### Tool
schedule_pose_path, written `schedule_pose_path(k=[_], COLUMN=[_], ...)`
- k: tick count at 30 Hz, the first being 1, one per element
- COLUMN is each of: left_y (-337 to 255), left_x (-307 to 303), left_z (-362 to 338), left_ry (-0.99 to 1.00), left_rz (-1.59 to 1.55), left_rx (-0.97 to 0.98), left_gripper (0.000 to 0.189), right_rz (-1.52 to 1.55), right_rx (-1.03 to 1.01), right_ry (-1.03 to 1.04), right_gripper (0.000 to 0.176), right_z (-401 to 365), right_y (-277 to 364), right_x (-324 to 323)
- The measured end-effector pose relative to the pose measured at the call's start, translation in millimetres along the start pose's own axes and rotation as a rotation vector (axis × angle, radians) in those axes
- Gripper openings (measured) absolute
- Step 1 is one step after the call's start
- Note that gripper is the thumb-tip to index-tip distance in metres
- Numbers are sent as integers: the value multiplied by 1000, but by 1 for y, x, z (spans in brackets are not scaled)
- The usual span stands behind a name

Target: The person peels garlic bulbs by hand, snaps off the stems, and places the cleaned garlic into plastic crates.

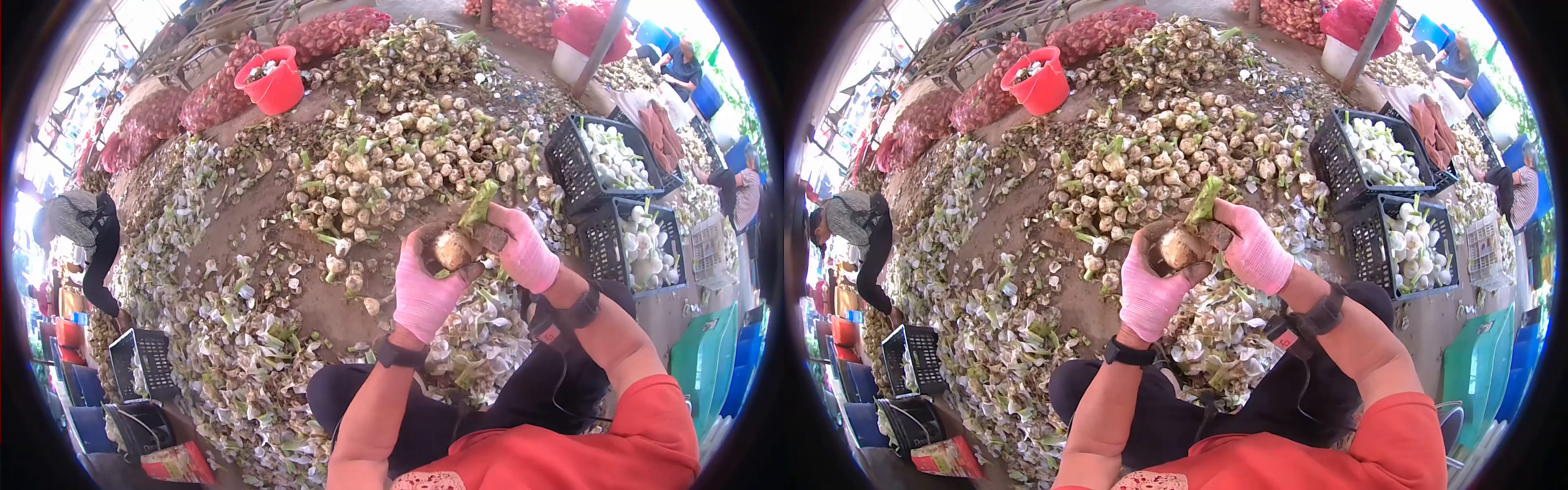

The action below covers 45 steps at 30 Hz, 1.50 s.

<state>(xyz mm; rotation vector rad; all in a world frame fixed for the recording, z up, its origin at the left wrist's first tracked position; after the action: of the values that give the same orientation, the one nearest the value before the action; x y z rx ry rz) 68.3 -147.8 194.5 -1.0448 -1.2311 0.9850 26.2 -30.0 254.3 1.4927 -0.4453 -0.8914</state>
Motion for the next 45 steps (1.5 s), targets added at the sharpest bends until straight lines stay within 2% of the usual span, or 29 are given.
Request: schedule_pose_path(k=[1, 3, 4, 6, 8, 9, 10, 12, 14, 15, 16, 17, 18, 19, 22, 24, 25, 26, 30, 32, 33, 34, 36, 37, 38, 40, 41, 42, 45], left_y=[-2, -3, -6, -5, 6, 9, 8, 6, 22, 16, 21, 18, 12, 22, 10, 6, 3, 0, -2, -7, -5, 0, 6, 5, 4, 6, 7, 9, 10], left_x=[0, 8, 9, 13, 11, 18, 27, 27, -1, -1, 1, -1, -2, -1, 7, 9, 15, 21, 30, 29, 24, 20, 14, 14, 14, 17, 16, 16, 13], left_z=[-1, -2, -3, -4, 1, 0, -5, -9, -8, -8, -10, -9, -8, -11, -13, -15, -16, -18, -25, -26, -26, -28, -27, -26, -27, -27, -26, -26, -25], left_ry=[-2, 69, 72, 82, 144, 308, 475, 457, 59, 50, 52, 45, 38, 1, 41, 81, 172, 263, 330, 315, 300, 277, 250, 244, 237, 224, 223, 221, 250], left_rz=[-1, -321, -321, -610, -564, -779, -990, -953, -608, -683, -679, -501, -325, -436, -606, -633, -594, -556, -363, -343, -350, -366, -348, -298, -247, -270, -267, -265, -318], left_rx=[0, -2, -5, -47, -120, -206, -291, -335, -347, -283, -292, -189, -83, -168, -219, -220, -202, -184, -152, -140, -133, -128, -126, -136, -147, -183, -167, -151, -150], left_gripper=[71, 69, 69, 61, 59, 62, 66, 69, 63, 54, 54, 53, 54, 62, 59, 65, 67, 69, 78, 72, 69, 67, 63, 63, 63, 63, 63, 62, 67], right_rz=[19, 39, 12, -16, 10, 276, 276, 491, 437, 252, 70, -23, -18, 26, 90, -62, -122, -122, -369, -695, -782, -782, -821, -622, -622, 44, 21, -277, -280], right_rx=[42, 85, 42, 2, 119, 104, 102, 148, 163, 165, 165, 65, 67, 96, 134, 171, 72, 75, 164, 371, 334, 335, -48, -81, -78, 110, 127, 14, 97], right_ry=[-41, -83, -122, -168, -149, -123, -122, -126, -126, -106, -90, -79, -85, -53, -26, -102, -139, -146, -232, -132, -19, -1, 66, 113, 111, 203, 222, 221, 188], right_gripper=[26, 26, 24, 23, 20, 19, 19, 19, 19, 19, 19, 19, 19, 19, 19, 21, 22, 22, 25, 29, 34, 34, 40, 37, 37, 36, 36, 31, 25], right_z=[-2, -4, -5, -7, -7, -7, -8, -11, -11, -10, -11, -9, -10, -10, -8, -7, -4, -2, 3, 4, 4, -1, -9, -9, -12, -18, -19, -16, -17], right_y=[2, 0, 0, 2, -7, -15, -14, -21, -22, -16, -12, -7, -8, -9, -7, -4, -5, -11, -44, -65, -65, -66, -21, -10, 1, -3, -4, 4, 3], right_x=[-2, -4, -8, -16, -19, -15, -15, -14, -19, -21, -21, -19, -16, -10, -7, -22, -29, -30, -45, -53, -45, -41, -22, -21, -21, -14, -12, -10, -8])
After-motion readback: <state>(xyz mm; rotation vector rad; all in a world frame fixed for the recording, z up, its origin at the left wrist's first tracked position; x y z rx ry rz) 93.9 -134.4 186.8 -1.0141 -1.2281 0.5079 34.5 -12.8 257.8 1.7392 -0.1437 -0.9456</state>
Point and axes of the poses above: each hand's wrist, its own z-axis towards the middle knuckle, its own x-axis out of the palm, y = z × x, the point moved 8 cm from there along z, towards the middle knuckle, and after that the axes turned 10 degrees about y, right-handed, at the moved point
